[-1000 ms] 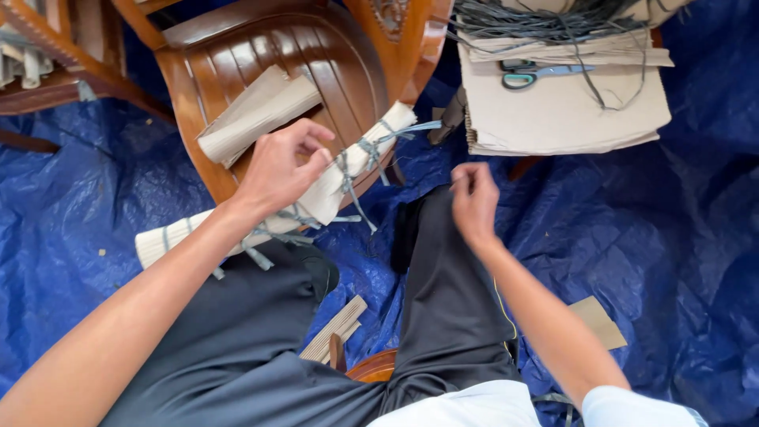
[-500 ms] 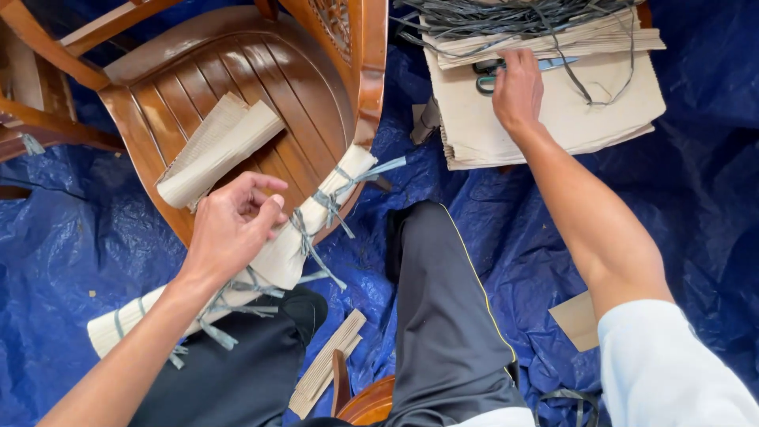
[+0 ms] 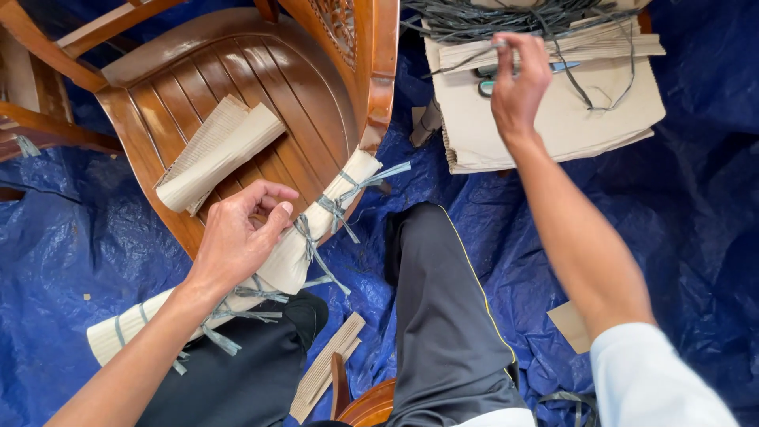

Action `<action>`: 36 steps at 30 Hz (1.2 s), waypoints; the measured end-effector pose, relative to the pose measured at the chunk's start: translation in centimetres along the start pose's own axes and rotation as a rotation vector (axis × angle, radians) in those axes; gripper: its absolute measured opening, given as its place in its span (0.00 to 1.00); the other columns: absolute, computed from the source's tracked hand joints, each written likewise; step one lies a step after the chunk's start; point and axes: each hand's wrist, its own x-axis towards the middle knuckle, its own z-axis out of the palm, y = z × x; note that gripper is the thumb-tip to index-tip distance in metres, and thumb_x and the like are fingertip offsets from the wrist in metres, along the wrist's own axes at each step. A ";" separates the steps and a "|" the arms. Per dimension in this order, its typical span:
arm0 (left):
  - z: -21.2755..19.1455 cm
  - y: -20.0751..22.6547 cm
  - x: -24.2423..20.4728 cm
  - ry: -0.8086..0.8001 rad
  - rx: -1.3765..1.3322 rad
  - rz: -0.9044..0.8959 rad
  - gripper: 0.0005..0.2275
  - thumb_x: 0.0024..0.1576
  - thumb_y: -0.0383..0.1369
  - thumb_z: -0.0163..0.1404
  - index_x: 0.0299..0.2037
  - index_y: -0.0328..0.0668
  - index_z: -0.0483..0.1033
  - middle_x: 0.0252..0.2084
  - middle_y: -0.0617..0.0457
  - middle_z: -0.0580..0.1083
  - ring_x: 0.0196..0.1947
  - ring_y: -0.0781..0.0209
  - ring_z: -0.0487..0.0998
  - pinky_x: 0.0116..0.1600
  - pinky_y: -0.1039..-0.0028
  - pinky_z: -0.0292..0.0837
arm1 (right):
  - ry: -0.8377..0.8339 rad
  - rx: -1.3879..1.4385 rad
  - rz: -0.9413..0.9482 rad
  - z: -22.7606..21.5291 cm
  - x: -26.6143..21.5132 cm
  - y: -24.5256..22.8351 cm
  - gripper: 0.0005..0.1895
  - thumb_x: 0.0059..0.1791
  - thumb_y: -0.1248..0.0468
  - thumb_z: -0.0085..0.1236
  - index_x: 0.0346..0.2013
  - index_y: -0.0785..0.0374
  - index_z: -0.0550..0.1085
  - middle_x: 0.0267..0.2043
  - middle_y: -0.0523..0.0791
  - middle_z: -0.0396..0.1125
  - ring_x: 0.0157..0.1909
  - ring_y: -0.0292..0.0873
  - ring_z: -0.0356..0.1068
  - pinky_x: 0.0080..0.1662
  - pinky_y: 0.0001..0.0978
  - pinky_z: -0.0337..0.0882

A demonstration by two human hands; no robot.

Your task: Wrap and secure furniture components using protective paper and plastic ties.

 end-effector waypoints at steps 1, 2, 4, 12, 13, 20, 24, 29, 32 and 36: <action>0.0 0.0 -0.3 0.008 0.012 0.021 0.10 0.58 0.32 0.52 0.46 0.38 0.81 0.31 0.52 0.81 0.28 0.66 0.81 0.36 0.73 0.77 | 0.135 0.135 0.064 -1.3 -0.4 -2.1 0.08 0.61 0.63 0.54 0.43 0.65 0.77 0.37 0.45 0.73 0.41 0.41 0.70 0.46 0.37 0.68; 0.0 -0.1 -0.3 0.012 0.010 0.025 0.10 0.58 0.32 0.52 0.46 0.38 0.81 0.31 0.52 0.81 0.28 0.66 0.81 0.36 0.73 0.77 | 0.138 0.133 0.059 -2.5 -2.2 -4.3 0.08 0.61 0.63 0.54 0.43 0.65 0.77 0.37 0.45 0.73 0.41 0.41 0.70 0.46 0.37 0.68; -0.2 -0.6 -0.8 0.038 0.022 0.107 0.10 0.58 0.32 0.52 0.45 0.36 0.81 0.34 0.50 0.81 0.32 0.63 0.82 0.39 0.71 0.77 | 0.295 0.485 0.453 -4.2 -5.5 -8.9 0.15 0.64 0.59 0.47 0.42 0.67 0.74 0.29 0.42 0.63 0.30 0.35 0.62 0.35 0.30 0.62; -0.1 -3.0 -1.7 -0.004 0.046 0.162 0.13 0.58 0.36 0.52 0.46 0.35 0.80 0.40 0.46 0.81 0.40 0.58 0.83 0.47 0.67 0.77 | -0.422 1.077 1.392 -1.9 -21.1 -23.4 0.12 0.57 0.60 0.45 0.42 0.63 0.75 0.21 0.37 0.57 0.18 0.30 0.52 0.21 0.23 0.52; -0.1 -2.8 -1.7 -0.054 0.060 0.172 0.15 0.56 0.38 0.54 0.47 0.34 0.80 0.42 0.45 0.80 0.42 0.56 0.82 0.49 0.66 0.77 | -0.579 1.056 1.436 -1.5 -22.2 -24.9 0.12 0.55 0.61 0.45 0.44 0.61 0.76 0.22 0.36 0.59 0.18 0.29 0.52 0.21 0.22 0.50; 0.8 -2.8 -3.8 -0.163 0.363 0.341 0.32 0.44 0.41 0.62 0.57 0.29 0.68 0.50 0.33 0.73 0.50 0.35 0.75 0.55 0.55 0.70 | -0.655 0.986 1.249 0.5 -21.5 -30.1 0.10 0.56 0.60 0.50 0.41 0.64 0.74 0.24 0.40 0.66 0.20 0.30 0.56 0.22 0.23 0.53; 1.8 -2.7 -4.1 -0.179 0.386 0.186 0.27 0.45 0.35 0.57 0.54 0.31 0.65 0.49 0.33 0.73 0.51 0.33 0.75 0.55 0.52 0.69 | -0.505 0.935 1.140 2.3 -20.0 -30.7 0.10 0.55 0.59 0.55 0.38 0.64 0.75 0.23 0.40 0.67 0.20 0.29 0.59 0.24 0.22 0.56; 2.7 -3.2 -4.0 -0.107 0.389 0.184 0.22 0.48 0.32 0.56 0.50 0.30 0.66 0.46 0.32 0.74 0.50 0.32 0.75 0.55 0.50 0.69 | -0.416 1.089 1.073 4.3 -19.7 -30.5 0.12 0.55 0.57 0.58 0.36 0.64 0.75 0.25 0.38 0.65 0.22 0.28 0.57 0.25 0.22 0.55; 2.8 -3.7 -3.7 -0.108 0.396 0.187 0.21 0.49 0.31 0.55 0.51 0.30 0.66 0.46 0.33 0.74 0.50 0.33 0.75 0.55 0.50 0.69 | -0.390 1.201 1.082 5.0 -19.5 -30.4 0.10 0.54 0.59 0.57 0.37 0.63 0.76 0.26 0.37 0.66 0.21 0.28 0.56 0.25 0.21 0.55; 2.4 -4.8 -2.5 -0.099 0.286 0.162 0.29 0.51 0.37 0.53 0.61 0.30 0.61 0.55 0.33 0.70 0.53 0.37 0.75 0.57 0.55 0.68 | -0.392 1.285 1.210 5.6 -19.7 -30.3 0.09 0.54 0.61 0.58 0.33 0.62 0.75 0.23 0.38 0.64 0.20 0.30 0.56 0.23 0.23 0.53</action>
